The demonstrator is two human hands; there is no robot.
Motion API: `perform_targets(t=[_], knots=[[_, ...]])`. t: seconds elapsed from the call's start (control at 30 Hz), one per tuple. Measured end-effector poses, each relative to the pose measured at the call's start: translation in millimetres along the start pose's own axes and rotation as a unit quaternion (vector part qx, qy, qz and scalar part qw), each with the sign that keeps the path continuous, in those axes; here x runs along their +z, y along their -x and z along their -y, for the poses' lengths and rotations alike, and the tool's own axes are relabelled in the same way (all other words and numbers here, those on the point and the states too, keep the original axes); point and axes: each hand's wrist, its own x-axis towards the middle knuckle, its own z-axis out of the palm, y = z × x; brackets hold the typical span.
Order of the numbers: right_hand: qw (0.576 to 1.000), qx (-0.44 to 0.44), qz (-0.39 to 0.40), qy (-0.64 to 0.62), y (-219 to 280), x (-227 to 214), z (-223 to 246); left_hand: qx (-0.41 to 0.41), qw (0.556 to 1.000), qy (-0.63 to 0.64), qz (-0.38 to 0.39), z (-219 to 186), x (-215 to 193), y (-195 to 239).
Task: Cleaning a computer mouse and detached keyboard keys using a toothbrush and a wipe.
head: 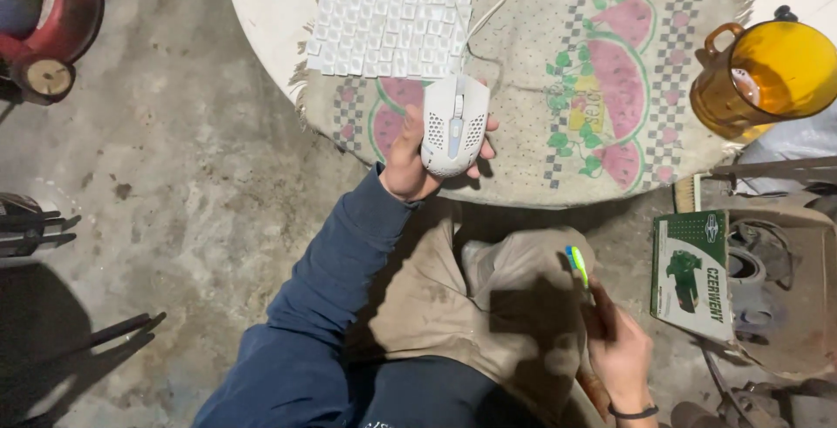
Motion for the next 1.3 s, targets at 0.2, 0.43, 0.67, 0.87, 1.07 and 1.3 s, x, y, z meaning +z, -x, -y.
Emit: perform_targets(t=[0.2,0.43,0.67,0.87,1.07,1.3], knots=[[0.996,0.003,0.051,0.074,2.7,5.2,-14.2,-0.001,1.0,-0.004,0.008,3.4,-0.5,1.0],[0.983,0.033,0.126,0.13,29.2,5.8,-71.3,0.001,1.0,-0.013,0.025,0.5,1.0,-0.8],[0.957,0.031,0.219,0.187,53.9,-36.4,-73.0,-0.029,0.999,-0.043,-0.013,-3.3,2.9,11.1],[0.955,0.197,0.212,-0.059,69.9,-37.0,-92.4,-0.041,0.998,-0.045,-0.035,-3.7,-2.1,10.6],[0.984,-0.072,0.134,0.095,88.6,-18.9,-125.3,-0.003,0.976,-0.202,-0.076,-14.5,18.3,17.3],[0.99,-0.095,0.051,0.092,70.1,-70.9,-89.9,-0.039,0.99,-0.075,-0.113,10.7,66.1,39.5]])
